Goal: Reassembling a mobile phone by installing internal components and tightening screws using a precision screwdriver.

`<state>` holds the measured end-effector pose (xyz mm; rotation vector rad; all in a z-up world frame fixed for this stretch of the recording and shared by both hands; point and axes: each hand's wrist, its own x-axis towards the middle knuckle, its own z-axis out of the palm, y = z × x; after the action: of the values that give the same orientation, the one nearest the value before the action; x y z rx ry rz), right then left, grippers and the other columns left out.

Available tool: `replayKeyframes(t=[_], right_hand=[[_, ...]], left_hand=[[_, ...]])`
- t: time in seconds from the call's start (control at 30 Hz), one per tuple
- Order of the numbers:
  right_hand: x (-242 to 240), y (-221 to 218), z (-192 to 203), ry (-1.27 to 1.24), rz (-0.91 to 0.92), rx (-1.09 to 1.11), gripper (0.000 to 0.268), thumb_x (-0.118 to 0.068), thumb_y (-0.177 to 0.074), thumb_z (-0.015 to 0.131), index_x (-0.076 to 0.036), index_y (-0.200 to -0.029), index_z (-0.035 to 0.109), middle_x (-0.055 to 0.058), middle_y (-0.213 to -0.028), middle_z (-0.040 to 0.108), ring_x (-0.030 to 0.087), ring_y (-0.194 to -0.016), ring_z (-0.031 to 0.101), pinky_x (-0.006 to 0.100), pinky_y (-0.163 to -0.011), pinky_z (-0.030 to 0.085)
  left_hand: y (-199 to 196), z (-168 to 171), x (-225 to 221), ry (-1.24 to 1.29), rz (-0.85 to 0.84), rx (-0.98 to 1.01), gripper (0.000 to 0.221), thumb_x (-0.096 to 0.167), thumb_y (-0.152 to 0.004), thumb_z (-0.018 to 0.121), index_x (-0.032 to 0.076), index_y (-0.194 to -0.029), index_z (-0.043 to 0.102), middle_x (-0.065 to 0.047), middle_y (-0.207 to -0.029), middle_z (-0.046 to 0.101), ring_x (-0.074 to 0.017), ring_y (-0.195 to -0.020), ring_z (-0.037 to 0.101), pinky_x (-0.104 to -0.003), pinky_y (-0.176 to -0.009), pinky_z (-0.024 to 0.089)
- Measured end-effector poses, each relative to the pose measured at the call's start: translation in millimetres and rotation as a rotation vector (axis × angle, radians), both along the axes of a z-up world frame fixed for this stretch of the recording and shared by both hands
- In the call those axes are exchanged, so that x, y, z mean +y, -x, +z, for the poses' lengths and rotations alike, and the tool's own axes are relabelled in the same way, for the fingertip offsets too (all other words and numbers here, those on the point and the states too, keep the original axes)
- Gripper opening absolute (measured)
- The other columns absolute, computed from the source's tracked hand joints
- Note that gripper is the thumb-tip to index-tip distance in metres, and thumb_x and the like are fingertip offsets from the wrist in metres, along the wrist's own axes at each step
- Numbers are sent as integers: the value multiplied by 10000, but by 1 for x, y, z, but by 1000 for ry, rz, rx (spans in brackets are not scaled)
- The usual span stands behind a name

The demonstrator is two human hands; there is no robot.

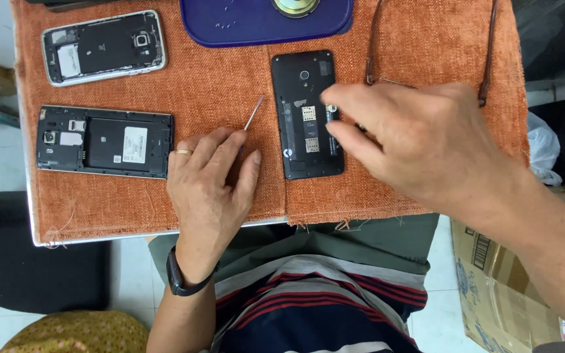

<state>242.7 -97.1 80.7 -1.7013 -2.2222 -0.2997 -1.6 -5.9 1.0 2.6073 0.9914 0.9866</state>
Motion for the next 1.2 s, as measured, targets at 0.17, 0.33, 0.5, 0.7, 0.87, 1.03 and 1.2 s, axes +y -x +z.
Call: replayKeyframes(t=[0.17, 0.33, 0.5, 0.7, 0.87, 1.03, 1.2], right_hand=[[0, 3, 11, 88, 118, 125, 265, 29, -1025, 737, 2, -1285, 690, 97, -998, 763, 181, -761, 696, 295, -548, 564], [-5, -6, -3, -32, 49, 27, 233, -123, -1079, 940, -44, -1187, 749, -2, -854, 758, 94, -619, 641, 261, -519, 474], [-14, -7, -4, 66, 4, 29, 322, 15, -1036, 754, -84, -1340, 725, 4, -1106, 798, 118, -749, 676, 333, -585, 513], [-7, 0, 6, 99, 56, 46, 427, 69, -974, 711, 6, -1394, 671, 92, -1081, 779, 192, -741, 680, 386, -673, 597], [-8, -3, 1, 25, 18, -100, 273, -129, -1080, 844, -62, -1326, 747, -7, -971, 776, 123, -693, 669, 298, -584, 516], [-4, 5, 10, 102, 40, -23, 419, 72, -974, 701, -22, -1383, 685, 44, -1009, 761, 181, -741, 671, 362, -630, 558], [-8, 2, 3, 29, -17, -88, 240, -176, -1112, 881, -86, -1291, 749, -25, -845, 703, 159, -647, 611, 337, -632, 519]], left_hand=[[1, -3, 1, -2, 2, -10, 213, 215, -993, 759, 54, -1131, 761, -87, -1120, 732, -288, -951, 602, -415, -815, 442], [1, -1, 2, 3, -10, -28, 216, 210, -998, 743, 41, -1131, 747, -100, -1120, 731, -288, -949, 592, -402, -810, 415], [3, -2, 1, 7, -1, -23, 216, 224, -996, 752, 62, -1138, 745, -94, -1132, 726, -286, -942, 587, -404, -776, 414], [4, -2, 2, 0, -13, -34, 213, 213, -993, 764, 62, -1142, 740, -100, -1147, 718, -283, -957, 599, -407, -795, 415], [4, -2, 2, 3, -13, -33, 217, 216, -993, 759, 54, -1138, 742, -102, -1137, 724, -288, -938, 595, -406, -784, 412], [5, -4, 2, 2, -3, -29, 218, 225, -992, 767, 76, -1149, 739, -92, -1154, 721, -289, -946, 594, -411, -785, 419], [5, -4, 2, -5, -5, -39, 219, 227, -997, 761, 68, -1146, 744, -93, -1140, 726, -291, -945, 597, -408, -784, 415]])
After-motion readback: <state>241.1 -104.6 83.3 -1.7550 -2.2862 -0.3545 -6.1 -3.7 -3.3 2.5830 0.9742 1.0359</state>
